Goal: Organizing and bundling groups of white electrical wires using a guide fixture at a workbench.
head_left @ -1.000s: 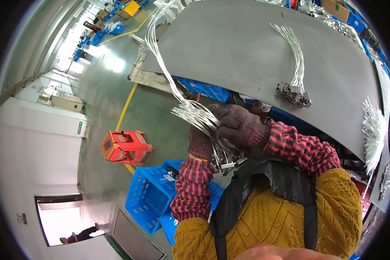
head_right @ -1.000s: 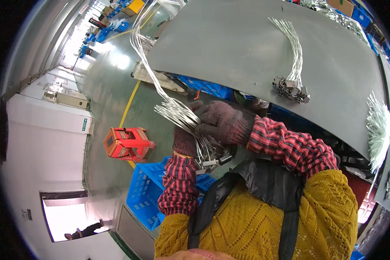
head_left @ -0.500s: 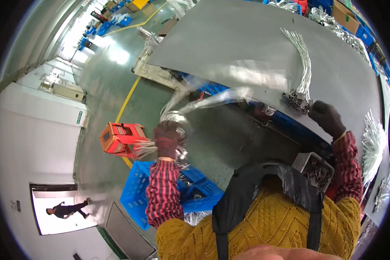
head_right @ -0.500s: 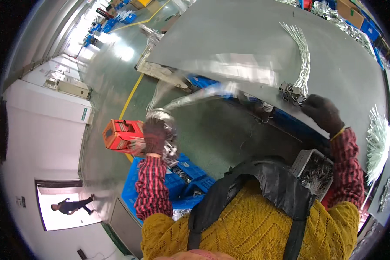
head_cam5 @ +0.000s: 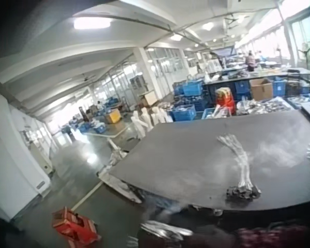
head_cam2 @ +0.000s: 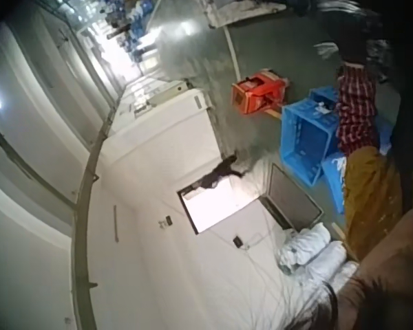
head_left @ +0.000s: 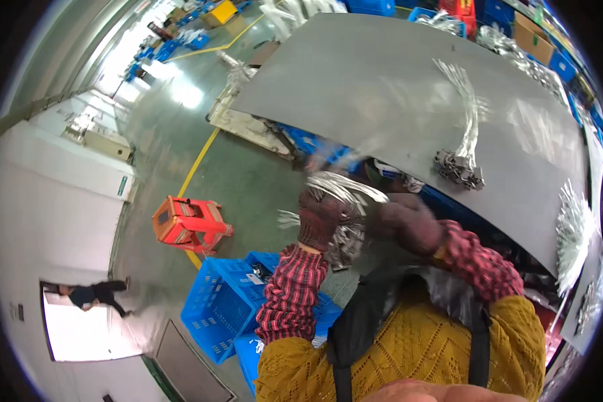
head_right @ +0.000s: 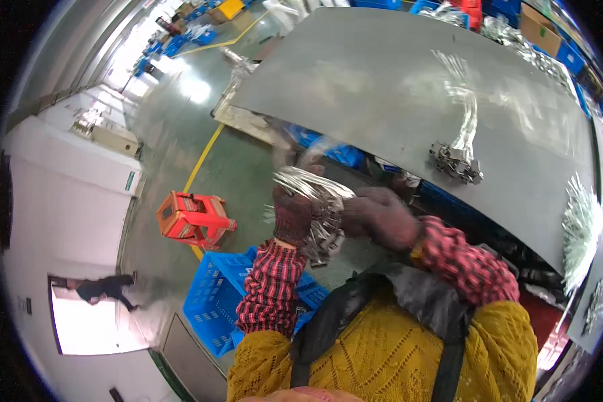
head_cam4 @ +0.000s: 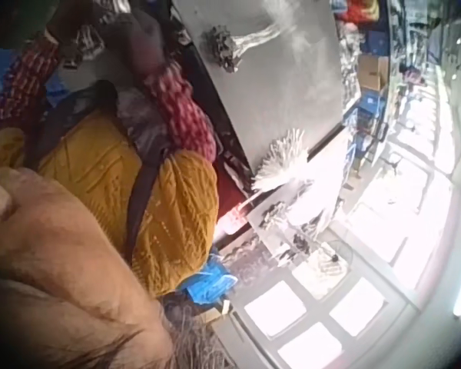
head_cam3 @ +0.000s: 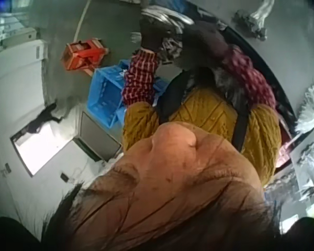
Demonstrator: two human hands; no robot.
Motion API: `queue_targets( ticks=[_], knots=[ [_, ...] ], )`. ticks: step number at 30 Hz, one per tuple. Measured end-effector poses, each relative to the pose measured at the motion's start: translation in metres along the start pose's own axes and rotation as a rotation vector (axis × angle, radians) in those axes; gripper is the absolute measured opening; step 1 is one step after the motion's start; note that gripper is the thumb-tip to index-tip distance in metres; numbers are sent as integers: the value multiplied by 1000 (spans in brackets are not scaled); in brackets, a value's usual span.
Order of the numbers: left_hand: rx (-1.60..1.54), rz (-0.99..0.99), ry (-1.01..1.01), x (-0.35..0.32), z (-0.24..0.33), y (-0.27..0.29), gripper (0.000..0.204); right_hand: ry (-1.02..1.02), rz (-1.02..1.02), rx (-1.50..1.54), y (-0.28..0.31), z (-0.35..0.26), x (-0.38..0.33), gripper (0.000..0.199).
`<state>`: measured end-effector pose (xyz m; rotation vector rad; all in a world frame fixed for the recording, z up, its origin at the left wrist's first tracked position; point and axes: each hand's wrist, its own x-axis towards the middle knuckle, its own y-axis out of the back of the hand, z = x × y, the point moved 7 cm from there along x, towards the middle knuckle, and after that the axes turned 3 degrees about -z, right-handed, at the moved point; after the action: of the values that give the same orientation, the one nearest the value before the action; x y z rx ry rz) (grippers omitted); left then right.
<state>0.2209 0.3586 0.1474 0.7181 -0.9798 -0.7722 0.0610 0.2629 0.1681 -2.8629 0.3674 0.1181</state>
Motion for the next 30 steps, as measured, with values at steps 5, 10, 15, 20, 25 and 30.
queue_targets(
  ticks=[5,10,15,20,25,30],
  knots=[
    [-29,56,247,-12,-27,67,27,-47,-118,-720,85,-25,-93,47],
    [603,252,-105,-39,-87,30,29,-446,302,-982,186,1,-138,47],
    [-101,61,288,23,5,-107,27,418,291,-592,34,-42,-38,38],
    [-895,64,83,65,95,-120,26,44,464,-127,142,19,-112,37],
    [-327,-272,-132,91,171,-127,26,-124,337,-732,185,-80,-270,29],
    [-610,-291,17,126,248,-225,21,-617,840,-1585,356,-1,-505,30]
  ],
)
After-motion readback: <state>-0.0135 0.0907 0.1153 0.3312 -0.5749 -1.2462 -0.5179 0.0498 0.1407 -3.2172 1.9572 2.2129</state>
